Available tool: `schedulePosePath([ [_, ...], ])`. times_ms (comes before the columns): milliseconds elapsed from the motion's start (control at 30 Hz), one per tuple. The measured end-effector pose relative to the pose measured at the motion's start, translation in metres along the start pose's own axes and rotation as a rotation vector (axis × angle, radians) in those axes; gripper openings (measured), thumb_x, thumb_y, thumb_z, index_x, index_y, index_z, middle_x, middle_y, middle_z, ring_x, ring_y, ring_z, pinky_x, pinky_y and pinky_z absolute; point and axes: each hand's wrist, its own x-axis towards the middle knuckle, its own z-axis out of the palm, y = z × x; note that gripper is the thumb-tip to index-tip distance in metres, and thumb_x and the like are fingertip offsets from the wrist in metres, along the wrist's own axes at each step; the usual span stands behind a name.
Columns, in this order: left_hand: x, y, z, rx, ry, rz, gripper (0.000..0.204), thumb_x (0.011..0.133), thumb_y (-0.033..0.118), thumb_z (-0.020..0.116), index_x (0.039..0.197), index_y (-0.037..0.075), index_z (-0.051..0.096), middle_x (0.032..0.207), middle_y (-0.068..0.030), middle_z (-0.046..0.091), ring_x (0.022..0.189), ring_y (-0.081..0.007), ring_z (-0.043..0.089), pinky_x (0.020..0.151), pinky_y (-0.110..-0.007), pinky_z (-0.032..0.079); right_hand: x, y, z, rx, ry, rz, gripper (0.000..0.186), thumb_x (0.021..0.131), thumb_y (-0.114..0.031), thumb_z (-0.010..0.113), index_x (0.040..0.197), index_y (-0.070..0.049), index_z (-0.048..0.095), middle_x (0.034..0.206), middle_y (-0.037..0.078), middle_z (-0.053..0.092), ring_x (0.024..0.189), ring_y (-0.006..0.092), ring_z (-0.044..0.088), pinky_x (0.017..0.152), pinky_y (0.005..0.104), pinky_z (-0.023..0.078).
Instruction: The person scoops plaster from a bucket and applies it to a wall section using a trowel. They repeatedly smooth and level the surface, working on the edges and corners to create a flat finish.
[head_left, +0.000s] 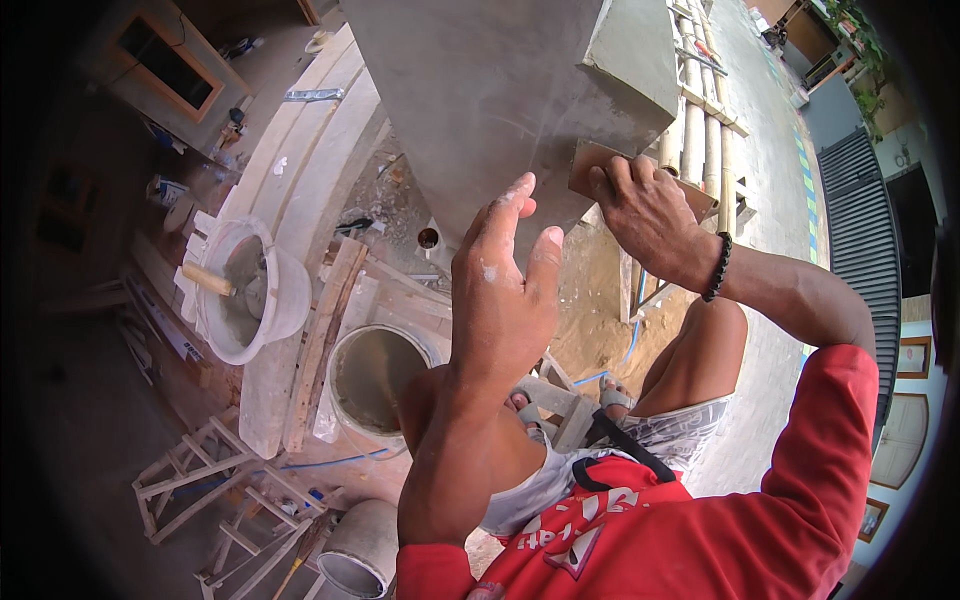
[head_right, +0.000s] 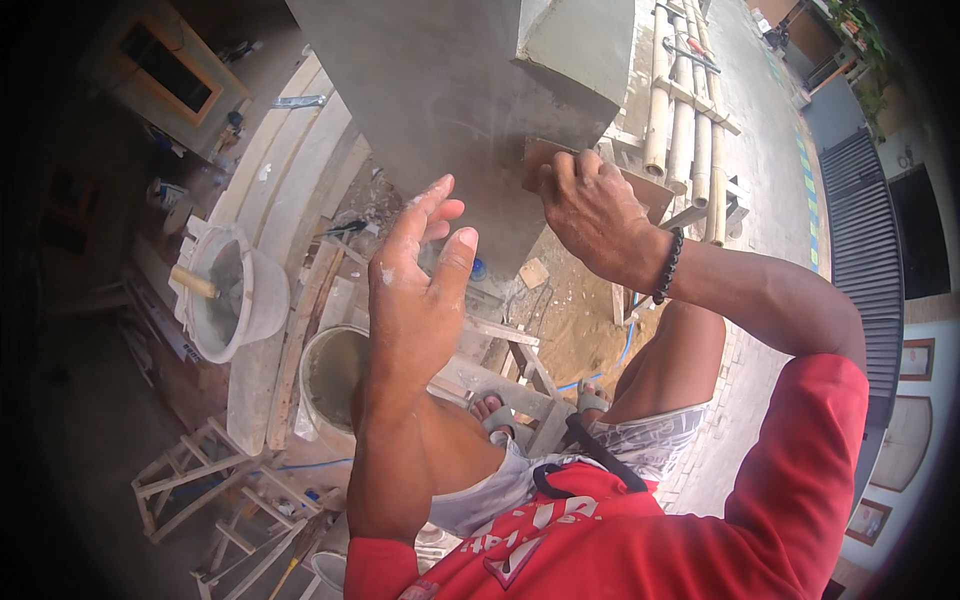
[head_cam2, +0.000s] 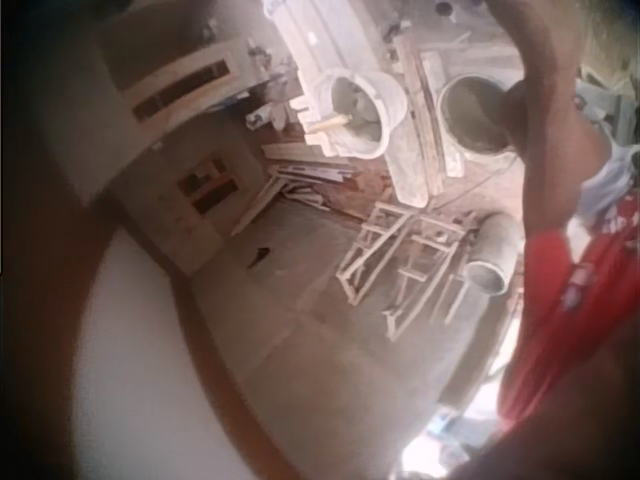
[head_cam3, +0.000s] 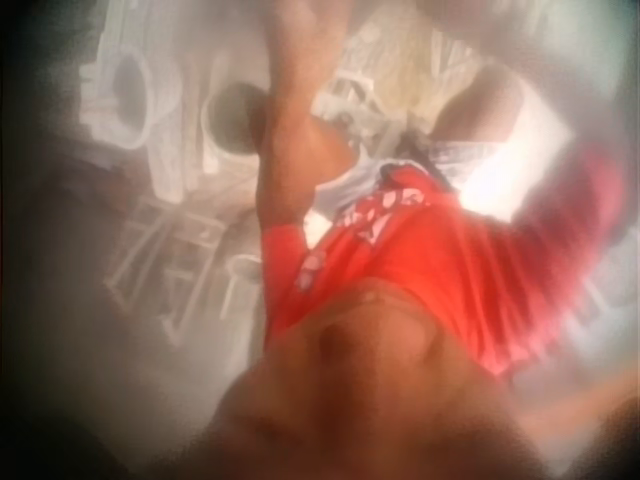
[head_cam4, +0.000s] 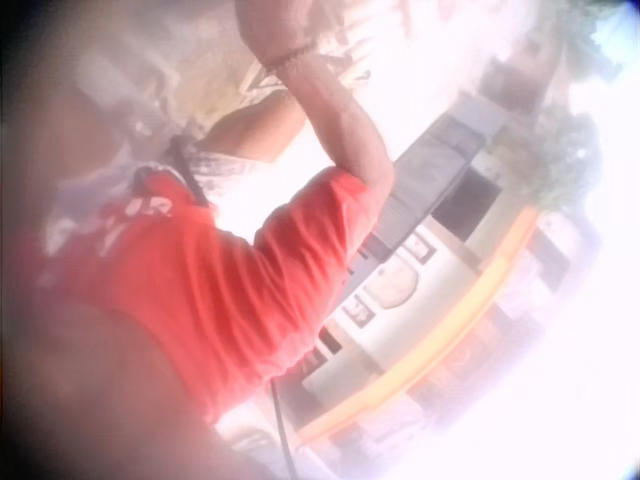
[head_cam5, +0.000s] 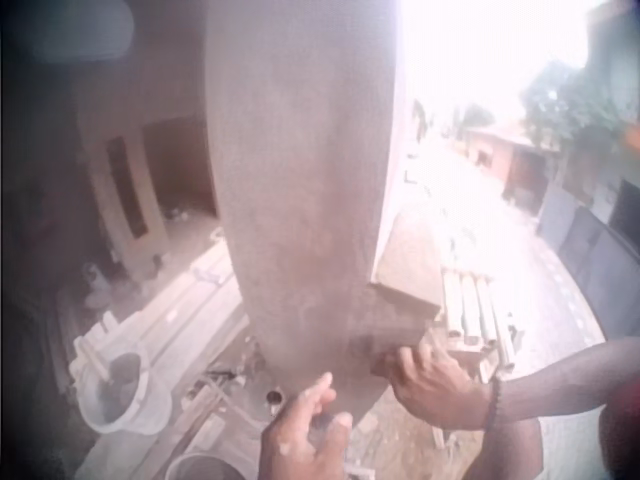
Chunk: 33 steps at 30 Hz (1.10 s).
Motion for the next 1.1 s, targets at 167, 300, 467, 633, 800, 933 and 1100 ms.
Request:
schedulePosePath([
  [167,-0.001,-0.002,-0.003,0.016,0.029,0.012,0.047,0.095,0.010,0.065,0.140,0.000,0.057,0.122,-0.0159,0.068,0.110,-0.0256,0.062,0.097,-0.039,0.049,-0.050,0.051,-0.056,0.471,0.434,-0.058,0.034,0.092,-0.018,0.066,0.123,-0.005,0.068,0.096,0.012,0.060,0.088,0.0301,0.062,0.079,0.0393,0.054],
  [300,0.002,-0.002,-0.003,-0.026,0.013,0.011,0.046,0.095,0.010,0.063,0.136,-0.008,0.054,0.120,-0.0271,0.064,0.115,-0.0402,0.062,0.101,-0.045,0.047,-0.038,0.137,-0.083,0.615,0.402,-0.095,0.049,0.084,-0.004,0.060,0.133,-0.004,0.064,0.101,0.016,0.065,0.090,0.0305,0.066,0.085,0.0410,0.055],
  [467,0.002,0.001,-0.003,-0.010,-0.008,-0.007,0.046,0.094,0.009,0.062,0.136,-0.008,0.054,0.120,-0.0271,0.064,0.115,-0.0400,0.063,0.101,-0.045,0.047,-0.001,0.182,-0.053,0.659,0.282,-0.217,0.042,0.091,-0.010,0.065,0.133,-0.005,0.067,0.109,0.015,0.068,0.097,0.0284,0.067,0.095,0.0390,0.055],
  [633,0.001,0.000,-0.003,-0.017,0.004,-0.010,0.046,0.094,0.009,0.063,0.136,-0.008,0.054,0.120,-0.0268,0.064,0.115,-0.0398,0.062,0.102,-0.045,0.046,0.021,0.171,-0.054,0.673,0.232,-0.387,0.041,0.092,-0.014,0.070,0.132,-0.004,0.068,0.105,0.015,0.068,0.094,0.0304,0.066,0.090,0.0419,0.052],
  [800,0.002,0.000,0.000,-0.007,-0.001,-0.005,0.046,0.094,0.009,0.063,0.136,-0.008,0.054,0.120,-0.0265,0.064,0.116,-0.0395,0.062,0.102,-0.045,0.046,0.028,0.163,-0.051,0.583,0.212,-0.302,0.033,0.095,-0.015,0.070,0.126,-0.003,0.071,0.097,0.015,0.070,0.087,0.0281,0.066,0.084,0.0414,0.053],
  [933,0.003,0.001,0.001,0.005,-0.003,-0.017,0.046,0.094,0.009,0.063,0.137,-0.007,0.054,0.120,-0.0260,0.064,0.115,-0.0395,0.062,0.103,-0.045,0.046,0.042,0.186,-0.024,0.589,0.291,-0.342,0.028,0.098,-0.014,0.068,0.124,-0.004,0.073,0.094,0.015,0.071,0.082,0.0256,0.067,0.079,0.0406,0.053],
  [1100,0.000,0.001,-0.002,0.004,0.009,-0.023,0.046,0.094,0.009,0.063,0.137,-0.007,0.055,0.120,-0.0256,0.064,0.115,-0.0389,0.063,0.102,-0.045,0.047,0.048,0.210,-0.014,0.661,0.374,-0.303,0.034,0.099,-0.005,0.060,0.132,-0.006,0.069,0.098,0.017,0.071,0.083,0.0249,0.067,0.085,0.0384,0.056],
])
